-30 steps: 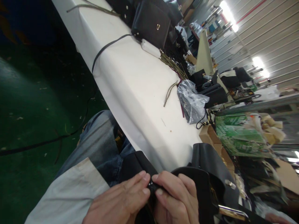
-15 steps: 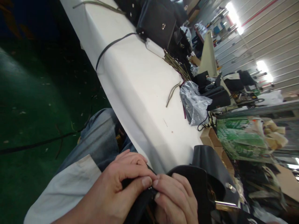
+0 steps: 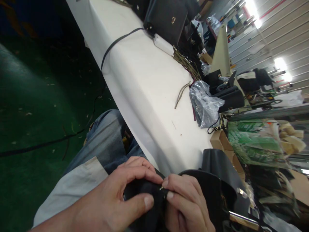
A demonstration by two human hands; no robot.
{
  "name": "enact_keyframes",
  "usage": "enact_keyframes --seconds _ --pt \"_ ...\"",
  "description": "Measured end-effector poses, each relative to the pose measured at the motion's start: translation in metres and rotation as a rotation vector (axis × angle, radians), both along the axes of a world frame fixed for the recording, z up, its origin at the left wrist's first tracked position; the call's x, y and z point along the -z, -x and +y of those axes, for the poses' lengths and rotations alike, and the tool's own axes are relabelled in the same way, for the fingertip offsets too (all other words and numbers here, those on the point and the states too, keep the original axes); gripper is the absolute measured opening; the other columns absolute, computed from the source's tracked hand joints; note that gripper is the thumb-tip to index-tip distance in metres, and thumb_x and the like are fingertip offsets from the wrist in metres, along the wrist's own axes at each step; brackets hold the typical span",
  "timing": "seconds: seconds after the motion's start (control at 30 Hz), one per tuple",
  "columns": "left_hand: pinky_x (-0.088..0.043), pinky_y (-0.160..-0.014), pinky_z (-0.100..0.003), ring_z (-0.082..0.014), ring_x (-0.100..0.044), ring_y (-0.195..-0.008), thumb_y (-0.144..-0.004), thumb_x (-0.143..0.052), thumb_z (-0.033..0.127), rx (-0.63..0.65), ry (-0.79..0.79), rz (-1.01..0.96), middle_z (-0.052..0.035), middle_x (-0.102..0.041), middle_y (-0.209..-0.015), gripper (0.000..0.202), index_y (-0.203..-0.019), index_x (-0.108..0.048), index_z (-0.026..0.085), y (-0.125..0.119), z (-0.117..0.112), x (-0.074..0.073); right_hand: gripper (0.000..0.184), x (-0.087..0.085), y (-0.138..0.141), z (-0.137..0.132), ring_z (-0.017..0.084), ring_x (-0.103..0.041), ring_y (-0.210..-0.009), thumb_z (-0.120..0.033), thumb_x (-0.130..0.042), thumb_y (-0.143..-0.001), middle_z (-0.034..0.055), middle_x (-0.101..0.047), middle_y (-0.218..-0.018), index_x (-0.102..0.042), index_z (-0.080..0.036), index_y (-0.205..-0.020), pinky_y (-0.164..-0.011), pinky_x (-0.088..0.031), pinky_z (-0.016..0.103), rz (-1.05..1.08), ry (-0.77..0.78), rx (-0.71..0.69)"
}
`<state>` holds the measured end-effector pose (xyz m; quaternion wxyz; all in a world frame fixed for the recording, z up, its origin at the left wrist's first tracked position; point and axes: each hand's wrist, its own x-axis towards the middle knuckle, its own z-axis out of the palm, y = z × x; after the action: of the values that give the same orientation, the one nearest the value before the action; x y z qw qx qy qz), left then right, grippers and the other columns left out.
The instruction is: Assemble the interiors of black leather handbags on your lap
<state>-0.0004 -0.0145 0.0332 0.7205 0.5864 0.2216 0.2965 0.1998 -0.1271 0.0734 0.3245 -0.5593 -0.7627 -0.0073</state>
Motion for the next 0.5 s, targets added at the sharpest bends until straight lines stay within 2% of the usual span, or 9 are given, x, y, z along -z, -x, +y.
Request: enact_keyframes --seconds 0.1,0.2,0.27,0.4,0.5 --pt "-0.067 -0.103 -0.041 -0.0261 -0.076 -0.117 -0.097 -0.076 0.033 -0.019 -0.081 0.041 -0.0036 -0.079 -0.120 0.019 -0.115 -0.079 0.032 0.002 -0.003 -0.003 0.028 -0.004 0.007 0.002 0.020 -0.080 -0.095 0.010 -0.065 -0.095 0.0090 -0.080 -0.107 -0.070 -0.013 -0.109 -0.081 -0.063 0.037 0.082 0.012 0.030" --pt "-0.067 -0.100 -0.038 -0.0248 -0.076 -0.114 -0.100 -0.073 0.038 -0.021 -0.091 0.005 -0.0023 -0.078 -0.118 0.015 -0.114 -0.078 0.033 0.003 -0.007 -0.003 0.022 -0.009 0.018 0.005 0.018 -0.078 -0.084 0.006 -0.062 -0.101 0.0067 -0.079 -0.097 -0.066 -0.016 -0.100 -0.072 -0.060 0.034 0.146 -0.041 0.092" --pt "-0.067 -0.097 -0.035 -0.0232 -0.076 -0.112 -0.102 -0.071 0.037 0.000 -0.079 -0.033 -0.0019 -0.078 -0.115 0.014 -0.114 -0.077 0.032 0.003 -0.007 -0.004 0.023 -0.012 0.022 0.004 0.016 -0.077 -0.079 0.004 -0.058 -0.104 0.0050 -0.078 -0.094 -0.063 -0.018 -0.101 -0.070 -0.059 0.033 0.174 -0.036 0.094" --pt "-0.067 -0.098 -0.038 -0.0251 -0.077 -0.113 -0.103 -0.067 0.033 0.027 -0.077 -0.047 -0.0041 -0.079 -0.114 0.014 -0.110 -0.079 0.029 -0.001 -0.005 -0.010 0.023 -0.017 0.021 -0.002 0.019 -0.079 -0.084 0.003 -0.061 -0.103 0.0080 -0.080 -0.095 -0.067 -0.014 -0.116 -0.074 -0.061 0.034 0.096 -0.041 0.076" --pt "-0.069 -0.095 -0.038 -0.0255 -0.078 -0.112 -0.103 -0.063 0.031 0.032 -0.121 -0.023 -0.0048 -0.080 -0.115 0.016 -0.108 -0.079 0.029 -0.003 0.000 -0.015 0.027 -0.024 0.016 -0.001 0.020 -0.077 -0.087 0.009 -0.061 -0.096 0.0085 -0.078 -0.093 -0.070 -0.013 -0.108 -0.077 -0.062 0.035 0.034 -0.027 0.083"
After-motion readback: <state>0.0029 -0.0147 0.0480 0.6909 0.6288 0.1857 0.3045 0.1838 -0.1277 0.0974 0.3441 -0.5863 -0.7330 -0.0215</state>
